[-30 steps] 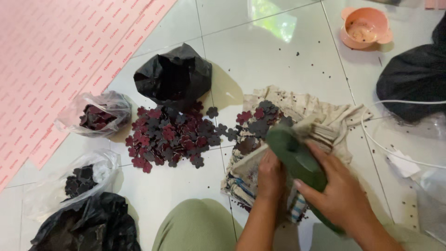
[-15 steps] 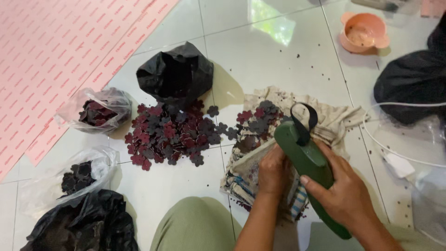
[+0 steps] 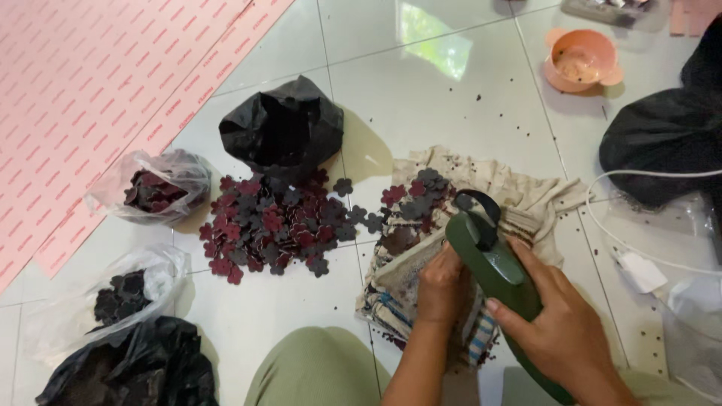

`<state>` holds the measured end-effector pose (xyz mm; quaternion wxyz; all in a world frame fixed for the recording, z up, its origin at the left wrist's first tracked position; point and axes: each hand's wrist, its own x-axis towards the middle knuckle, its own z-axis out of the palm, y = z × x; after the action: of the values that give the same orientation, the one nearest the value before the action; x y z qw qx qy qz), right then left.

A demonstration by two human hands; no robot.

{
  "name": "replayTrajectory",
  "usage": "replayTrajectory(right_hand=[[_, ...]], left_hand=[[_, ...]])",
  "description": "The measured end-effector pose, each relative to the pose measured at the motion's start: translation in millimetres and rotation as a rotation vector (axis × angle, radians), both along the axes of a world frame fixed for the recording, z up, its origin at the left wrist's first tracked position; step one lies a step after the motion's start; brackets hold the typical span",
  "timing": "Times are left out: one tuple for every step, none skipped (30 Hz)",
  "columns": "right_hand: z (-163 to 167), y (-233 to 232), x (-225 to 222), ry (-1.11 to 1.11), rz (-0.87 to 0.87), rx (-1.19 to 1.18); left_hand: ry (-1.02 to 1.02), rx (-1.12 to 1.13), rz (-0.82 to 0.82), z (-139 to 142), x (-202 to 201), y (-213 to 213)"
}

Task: The person sits on the floor and finishes flower-shaped fabric pieces, holding each piece against a cloth pad while rubbing and smoothing its edges with a small stick-like tool, then sets the finished piece with a growing pile of completed flower cutouts.

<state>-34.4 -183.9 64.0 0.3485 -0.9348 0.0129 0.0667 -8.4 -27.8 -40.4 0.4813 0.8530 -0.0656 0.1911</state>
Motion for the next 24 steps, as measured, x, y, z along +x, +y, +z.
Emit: replayTrajectory(right_hand=[[-2.2, -2.9, -1.8, 0.067, -0.037, -0.084], [-3.8, -6.3, -4.5, 0.058, -0.077, 0.011], [-4.8, -10.2, -7.6, 0.046, -0.137, 0.111], [-5.2, -13.8, -9.1, 0.020, -0.199, 0.215], [-3.4, -18.0, -11.9, -0.063, -0.210, 0.287], [0.2, -23.0, -14.1, -0.148, -0.206, 0.350], [3.3, -25.0, -16.1, -0.226, -0.178, 0.362], [7.3, -27.2, -16.3, -0.298, -0.156, 0.373], [9.3, -24.9, -16.4, -0.348, -0.123, 0.352], [11.0, -23.1, -14.0, -0.368, -0.075, 0.308], [11.1, -18.8, -12.4, -0.387, -0.009, 0.261], [8.8, -12.7, -8.1, -0.385, 0.067, 0.193], [4.8, -5.3, -4.8, -0.326, 0.108, 0.156], [-0.4, 2.7, -1.2, -0.240, 0.129, 0.122], [-3.3, 4.9, 1.3, -0.128, 0.114, 0.109], [-6.7, 7.6, 2.4, -0.105, 0.073, 0.145], [-8.1, 6.0, 3.3, -0.090, 0.041, 0.200], [-10.2, 5.4, 3.1, -0.090, 0.022, 0.268], [-10.7, 2.3, 2.9, -0.029, -0.066, 0.273], [-10.9, -0.6, 1.3, 0.037, -0.165, 0.277], [-11.3, -3.1, 0.0, 0.098, -0.271, 0.282], [-11.4, -5.9, -1.6, 0.077, -0.207, 0.155], [-12.6, -7.3, -3.1, 0.055, -0.138, 0.028], [-14.3, -8.5, -4.4, 0.028, -0.079, -0.100]], left_hand=[[-0.070, -0.002, 0.011, 1.8, 1.7, -0.2], [-0.043, -0.013, 0.052, 4.1, 0.1, -1.2], [-0.017, -0.021, 0.074, 6.5, -0.7, -1.8], [-0.006, -0.025, 0.092, 8.3, 1.3, -1.2], [0.009, -0.016, 0.086, 9.8, 3.7, -0.1], [0.036, -0.015, 0.089, 11.2, 4.1, -0.4], [0.068, -0.015, 0.078, 12.1, 4.2, -0.9], [0.036, -0.023, 0.065, 12.1, 4.9, -0.6], [0.005, -0.029, 0.059, 11.5, 5.4, -0.3], [-0.027, -0.036, 0.064, 10.1, 5.1, 0.0], [-0.008, -0.048, 0.068, 8.1, 4.7, 0.2], [0.005, -0.059, 0.063, 5.7, 4.2, 0.7], [0.021, -0.072, 0.059, 3.1, 3.1, 0.7], [0.069, -0.047, 0.049, 0.4, 2.1, 1.5], [0.118, -0.022, 0.036, -2.5, 2.5, 2.4], [0.165, 0.004, 0.025, -4.9, 3.0, 2.8], [0.119, -0.015, 0.055, -6.6, 2.5, 2.4], [0.065, -0.036, 0.088, -8.1, 4.5, 1.8], [0.020, -0.058, 0.133, -8.7, 5.1, 0.3], [0.131, -0.179, 0.169, -9.1, 5.9, -0.8], [0.238, -0.297, 0.195, -9.4, 8.1, -1.6], [0.342, -0.414, 0.227, -9.0, 9.8, -2.3], [0.308, -0.433, 0.242, -9.2, 10.5, -2.4], [0.271, -0.451, 0.245, -10.1, 11.7, -2.1]])
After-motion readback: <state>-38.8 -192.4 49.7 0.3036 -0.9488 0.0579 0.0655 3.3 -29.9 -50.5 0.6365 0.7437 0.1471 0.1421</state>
